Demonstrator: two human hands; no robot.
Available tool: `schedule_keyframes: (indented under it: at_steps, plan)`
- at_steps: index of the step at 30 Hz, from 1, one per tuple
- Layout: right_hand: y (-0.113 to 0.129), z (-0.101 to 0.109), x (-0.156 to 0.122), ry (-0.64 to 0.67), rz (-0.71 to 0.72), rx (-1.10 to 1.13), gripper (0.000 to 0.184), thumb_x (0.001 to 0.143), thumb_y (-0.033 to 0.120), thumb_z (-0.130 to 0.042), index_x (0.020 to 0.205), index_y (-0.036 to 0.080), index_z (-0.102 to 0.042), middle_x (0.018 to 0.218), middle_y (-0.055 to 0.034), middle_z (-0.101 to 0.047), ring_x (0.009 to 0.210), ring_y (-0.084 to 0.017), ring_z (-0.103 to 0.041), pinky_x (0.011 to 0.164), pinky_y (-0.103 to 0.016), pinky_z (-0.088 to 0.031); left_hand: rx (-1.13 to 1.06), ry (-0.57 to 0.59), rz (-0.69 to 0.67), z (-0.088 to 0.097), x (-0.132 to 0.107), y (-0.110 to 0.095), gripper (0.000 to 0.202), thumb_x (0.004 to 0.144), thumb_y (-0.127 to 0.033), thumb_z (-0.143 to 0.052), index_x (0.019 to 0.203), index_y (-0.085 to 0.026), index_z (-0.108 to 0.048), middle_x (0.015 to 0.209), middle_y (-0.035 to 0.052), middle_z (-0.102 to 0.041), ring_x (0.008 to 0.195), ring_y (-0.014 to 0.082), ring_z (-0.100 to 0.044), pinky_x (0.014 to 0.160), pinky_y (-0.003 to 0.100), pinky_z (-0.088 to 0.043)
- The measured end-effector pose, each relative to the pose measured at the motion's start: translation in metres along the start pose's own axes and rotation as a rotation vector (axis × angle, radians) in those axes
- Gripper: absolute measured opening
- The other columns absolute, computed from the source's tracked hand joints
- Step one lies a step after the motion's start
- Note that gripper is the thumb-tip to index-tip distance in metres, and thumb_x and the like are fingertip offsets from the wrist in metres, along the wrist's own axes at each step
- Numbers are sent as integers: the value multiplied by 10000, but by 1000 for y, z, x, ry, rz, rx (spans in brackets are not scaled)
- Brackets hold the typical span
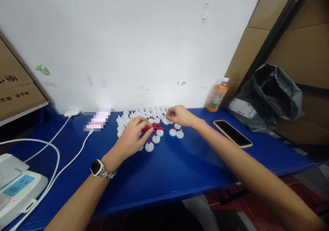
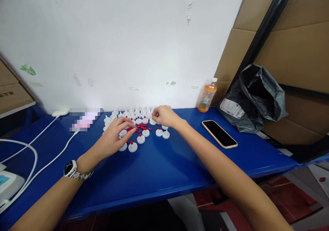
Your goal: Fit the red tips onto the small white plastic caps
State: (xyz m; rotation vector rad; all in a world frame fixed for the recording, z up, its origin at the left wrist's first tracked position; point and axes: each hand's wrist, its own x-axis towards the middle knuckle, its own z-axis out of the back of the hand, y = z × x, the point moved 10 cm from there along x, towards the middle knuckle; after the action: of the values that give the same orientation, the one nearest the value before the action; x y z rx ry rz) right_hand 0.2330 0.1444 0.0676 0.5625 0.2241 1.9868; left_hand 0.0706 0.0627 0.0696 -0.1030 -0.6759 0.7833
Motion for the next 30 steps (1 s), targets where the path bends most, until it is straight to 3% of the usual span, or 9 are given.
schedule_keyframes:
  at_steps: [4, 7, 10, 14, 19, 22, 26, 30]
  plan:
    - [-1, -22, 2, 107, -7, -90, 84, 783, 178, -651, 779, 187, -734, 776, -29, -746, 721, -163, -655, 689, -258, -417, 4, 1, -9, -2, 0, -1, 230, 985, -371, -481, 1035, -235, -659, 1110, 72, -593, 1073, 247, -541, 967, 442, -451]
    - [-1, -30, 8, 93, -19, -62, 130, 797, 229, -665, 901, 196, -735, 816, -25, -752, 730, -160, -657, 699, -256, -419, 13, 4, -9, -3, -1, 2, 232, 988, -366, -470, 1027, -233, -656, 1102, 71, -598, 1077, 247, -542, 973, 444, -449]
    - [-9, -14, 1, -6, -40, 16, 215, 840, 312, -646, 1007, 192, -710, 806, -22, -744, 689, -144, -637, 663, -244, -414, 13, 11, -5, -4, -1, 3, 235, 989, -371, -469, 1032, -234, -655, 1106, 72, -598, 1077, 248, -539, 975, 449, -444]
    - [-39, 13, -29, -126, -139, -12, 178, 870, 314, -598, 906, 178, -706, 714, -15, -699, 623, -130, -592, 615, -239, -387, 3, 14, -43, -8, 5, -6, 243, 990, -383, -467, 1031, -235, -654, 1107, 73, -599, 1053, 242, -540, 959, 441, -443]
    - [-62, 7, -50, -94, -207, 71, 121, 818, 260, -640, 867, 164, -695, 690, -5, -689, 608, -123, -590, 596, -232, -391, 50, 82, -95, -24, 26, -23, 261, 994, -388, -445, 1017, -234, -654, 1079, 63, -624, 1011, 245, -551, 915, 440, -448]
    - [-54, 1, -46, -101, -165, 226, 81, 809, 212, -629, 808, 151, -681, 712, -21, -702, 636, -127, -609, 617, -231, -425, 83, 87, -99, -31, 38, -31, 267, 991, -398, -444, 1076, -233, -635, 1117, 68, -626, 1027, 259, -553, 907, 449, -449]
    - [-18, 9, -40, -203, -69, 498, 152, 838, 301, -633, 836, 152, -665, 746, -29, -701, 671, -137, -625, 645, -244, -463, 87, 36, -82, -32, 47, -33, 371, 976, -398, -471, 1290, -208, -528, 1231, 106, -596, 1099, 283, -538, 935, 459, -452]
    - [18, 7, -31, -183, 33, 669, 233, 872, 384, -611, 925, 162, -652, 795, -31, -710, 707, -142, -641, 663, -250, -473, 64, 52, -40, -30, 41, -17, 325, 1006, -399, -404, 1204, -198, -564, 1075, 91, -642, 1009, 270, -564, 898, 450, -463]
